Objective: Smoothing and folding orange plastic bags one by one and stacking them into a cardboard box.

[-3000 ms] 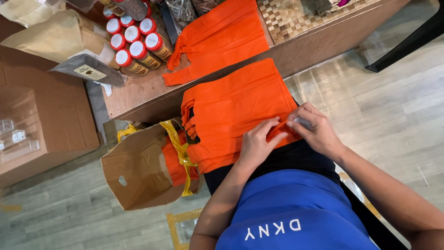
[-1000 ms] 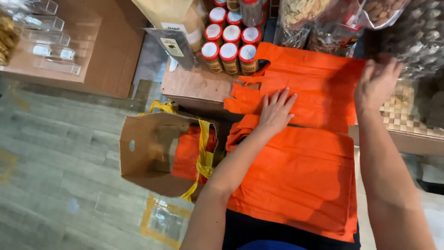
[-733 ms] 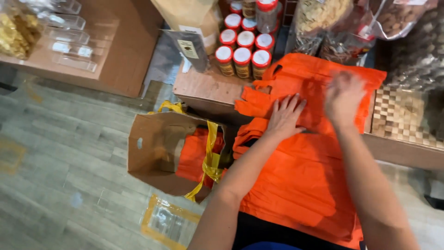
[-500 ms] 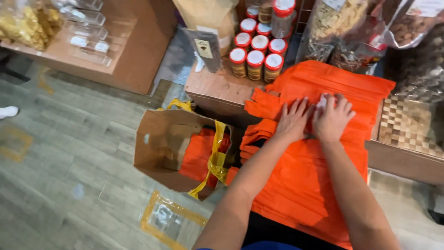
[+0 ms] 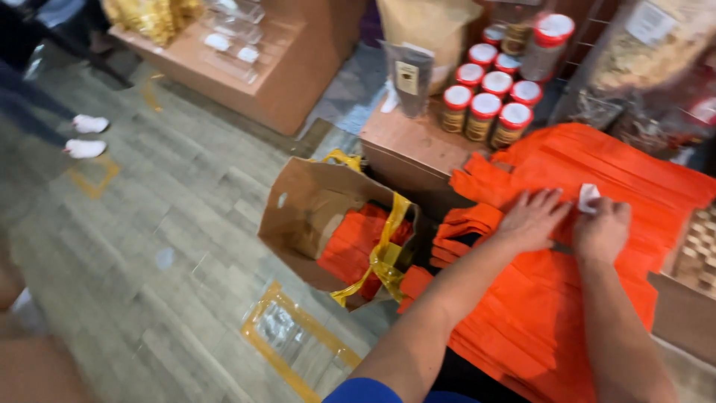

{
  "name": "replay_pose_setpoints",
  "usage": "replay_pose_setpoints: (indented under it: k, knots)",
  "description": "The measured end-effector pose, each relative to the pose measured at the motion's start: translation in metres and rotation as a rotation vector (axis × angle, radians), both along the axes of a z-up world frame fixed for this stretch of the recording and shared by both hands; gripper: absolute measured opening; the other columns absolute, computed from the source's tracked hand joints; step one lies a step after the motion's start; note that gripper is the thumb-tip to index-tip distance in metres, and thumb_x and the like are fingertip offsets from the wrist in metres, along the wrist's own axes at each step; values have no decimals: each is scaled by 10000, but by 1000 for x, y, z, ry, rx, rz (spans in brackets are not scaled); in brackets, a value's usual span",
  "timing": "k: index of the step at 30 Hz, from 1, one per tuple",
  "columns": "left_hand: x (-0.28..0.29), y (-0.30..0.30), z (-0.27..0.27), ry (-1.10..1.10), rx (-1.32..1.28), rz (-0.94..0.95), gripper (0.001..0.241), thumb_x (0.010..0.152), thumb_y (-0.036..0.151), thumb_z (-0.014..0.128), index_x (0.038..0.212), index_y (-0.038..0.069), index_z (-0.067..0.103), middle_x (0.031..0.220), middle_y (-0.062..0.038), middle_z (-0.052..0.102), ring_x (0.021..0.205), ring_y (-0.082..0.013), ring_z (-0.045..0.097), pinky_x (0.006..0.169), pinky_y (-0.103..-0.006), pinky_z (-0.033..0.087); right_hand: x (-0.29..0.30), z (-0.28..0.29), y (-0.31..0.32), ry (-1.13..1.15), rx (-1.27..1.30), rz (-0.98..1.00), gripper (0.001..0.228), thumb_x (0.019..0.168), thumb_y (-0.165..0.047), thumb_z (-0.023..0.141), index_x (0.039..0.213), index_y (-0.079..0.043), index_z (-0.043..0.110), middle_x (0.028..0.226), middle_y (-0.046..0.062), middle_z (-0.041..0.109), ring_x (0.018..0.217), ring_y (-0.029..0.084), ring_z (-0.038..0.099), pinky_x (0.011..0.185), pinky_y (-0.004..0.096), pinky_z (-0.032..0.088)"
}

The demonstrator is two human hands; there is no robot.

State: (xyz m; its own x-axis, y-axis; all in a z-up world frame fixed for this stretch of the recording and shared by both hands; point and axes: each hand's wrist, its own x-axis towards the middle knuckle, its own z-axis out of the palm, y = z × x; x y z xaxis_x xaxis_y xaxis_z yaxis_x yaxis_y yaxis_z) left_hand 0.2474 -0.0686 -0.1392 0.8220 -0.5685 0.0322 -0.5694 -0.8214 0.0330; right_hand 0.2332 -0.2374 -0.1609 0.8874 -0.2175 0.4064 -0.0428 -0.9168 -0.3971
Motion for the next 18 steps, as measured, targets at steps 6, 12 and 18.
replay_pose_setpoints:
  k: [6,12,18]
  knots:
    - [-6,-1,7,-85,-167,57,1093,654,596,955,1544,192,465,1682,-103,454,1535,-292,492,1285,-592,389,-5,6,8,-211,-243,132,175,983,-97,718,1146,-102,779,1128,147,648,1020,382,623,824,479,548]
    - [0,-2,4,51,-40,83,1051,812,705,847,1635,226,402,1806,-90,252,1646,-253,324,1334,-564,262,-3,7,11,-232,-252,96,356,936,-66,713,1289,-82,759,1167,155,666,1054,378,649,857,458,568]
    - [3,-4,-3,56,-55,61,1311,721,769,959,1673,153,300,1802,-93,264,1662,-288,293,1339,-574,248,0,-6,6,-51,-144,130,326,982,-201,748,1282,-74,774,1161,235,635,1024,468,636,848,550,557]
